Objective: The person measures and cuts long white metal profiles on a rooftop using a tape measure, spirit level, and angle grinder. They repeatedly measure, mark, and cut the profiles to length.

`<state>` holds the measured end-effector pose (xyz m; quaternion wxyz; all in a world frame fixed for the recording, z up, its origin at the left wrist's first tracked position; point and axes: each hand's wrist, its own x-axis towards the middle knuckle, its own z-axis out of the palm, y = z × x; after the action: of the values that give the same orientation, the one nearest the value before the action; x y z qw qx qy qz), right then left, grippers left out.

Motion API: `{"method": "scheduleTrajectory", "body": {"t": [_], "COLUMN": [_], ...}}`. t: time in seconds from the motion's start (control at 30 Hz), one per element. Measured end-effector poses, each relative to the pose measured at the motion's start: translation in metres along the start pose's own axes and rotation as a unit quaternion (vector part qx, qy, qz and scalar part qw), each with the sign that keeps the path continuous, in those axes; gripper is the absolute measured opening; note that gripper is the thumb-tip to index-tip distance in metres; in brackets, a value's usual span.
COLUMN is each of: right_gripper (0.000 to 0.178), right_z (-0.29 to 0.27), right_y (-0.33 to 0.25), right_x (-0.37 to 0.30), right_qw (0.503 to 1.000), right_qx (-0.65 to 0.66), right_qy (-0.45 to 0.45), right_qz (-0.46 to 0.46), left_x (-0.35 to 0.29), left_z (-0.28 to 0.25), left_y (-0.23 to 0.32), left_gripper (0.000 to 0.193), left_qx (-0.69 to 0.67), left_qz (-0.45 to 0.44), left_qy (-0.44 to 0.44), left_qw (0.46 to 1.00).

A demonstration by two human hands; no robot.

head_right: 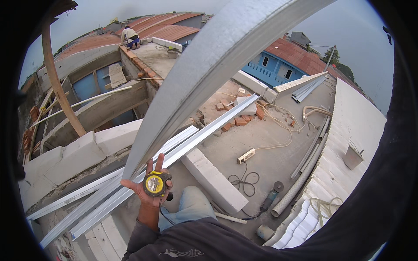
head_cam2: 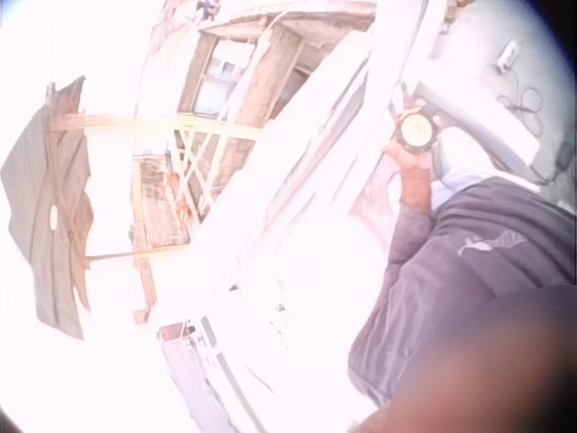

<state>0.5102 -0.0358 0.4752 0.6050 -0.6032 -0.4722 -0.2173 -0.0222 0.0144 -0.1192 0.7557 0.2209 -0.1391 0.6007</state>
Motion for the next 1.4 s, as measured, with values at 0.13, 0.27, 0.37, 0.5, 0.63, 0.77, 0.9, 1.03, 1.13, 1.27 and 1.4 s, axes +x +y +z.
{"method": "scheduleTrajectory", "body": {"t": [0.13, 0.27, 0.37, 0.5, 0.63, 0.77, 0.9, 1.03, 1.13, 1.27, 1.4], "right_gripper": [0.063, 0.062, 0.062, 0.038, 0.051, 0.093, 0.114, 0.117, 0.104, 0.106, 0.093], "right_z": [0.047, 0.115, 0.183, 0.277, 0.342, 0.372, 0.379, 0.396, 0.421, 0.439, 0.436], "right_y": [-0.027, -0.043, -0.010, 0.061, 0.082, 0.082, 0.067, 0.055, 0.052, 0.045, 0.030], "right_x": [-0.024, -0.063, -0.139, -0.332, -0.548, -0.702, -0.787, -0.828, -0.862, -0.903, -0.892], "right_qw": [0.973, 0.873, 0.790, 0.681, 0.665, 0.650, 0.632, 0.581, 0.524, 0.512, 0.517], "right_qx": [0.221, 0.463, 0.564, 0.581, 0.478, 0.249, 0.128, 0.015, -0.115, -0.187, -0.243], "right_qy": [-0.031, -0.104, -0.158, -0.175, -0.156, -0.203, -0.231, -0.304, -0.461, -0.482, -0.429], "right_qz": [0.059, 0.115, 0.182, 0.410, 0.552, 0.688, 0.729, 0.754, 0.707, 0.686, 0.700], "left_x": [-0.047, -0.128, -0.189, -0.292, -0.386, -0.426, -0.434, -0.435, -0.440, -0.451, -0.462], "left_z": [0.022, 0.055, 0.058, 0.036, 0.001, 0.006, 0.045, 0.044, 0.020, -0.013, -0.026], "left_y": [0.045, 0.097, 0.125, 0.174, 0.194, 0.208, 0.237, 0.258, 0.272, 0.288, 0.294], "left_gripper": [0.108, 0.099, 0.088, 0.069, 0.057, 0.065, 0.059, 0.056, 0.057, 0.057, 0.062], "left_qx": [-0.022, 0.099, 0.162, 0.146, 0.174, 0.228, 0.376, 0.417, 0.379, 0.394, 0.449], "left_qz": [0.097, 0.188, 0.269, 0.208, 0.186, 0.121, 0.014, 0.003, 0.002, -0.074, -0.072], "left_qy": [0.108, 0.259, 0.518, 0.628, 0.667, 0.713, 0.719, 0.738, 0.743, 0.761, 0.748], "left_qw": [0.989, 0.942, 0.795, 0.736, 0.700, 0.652, 0.585, 0.531, 0.552, 0.509, 0.483]}}
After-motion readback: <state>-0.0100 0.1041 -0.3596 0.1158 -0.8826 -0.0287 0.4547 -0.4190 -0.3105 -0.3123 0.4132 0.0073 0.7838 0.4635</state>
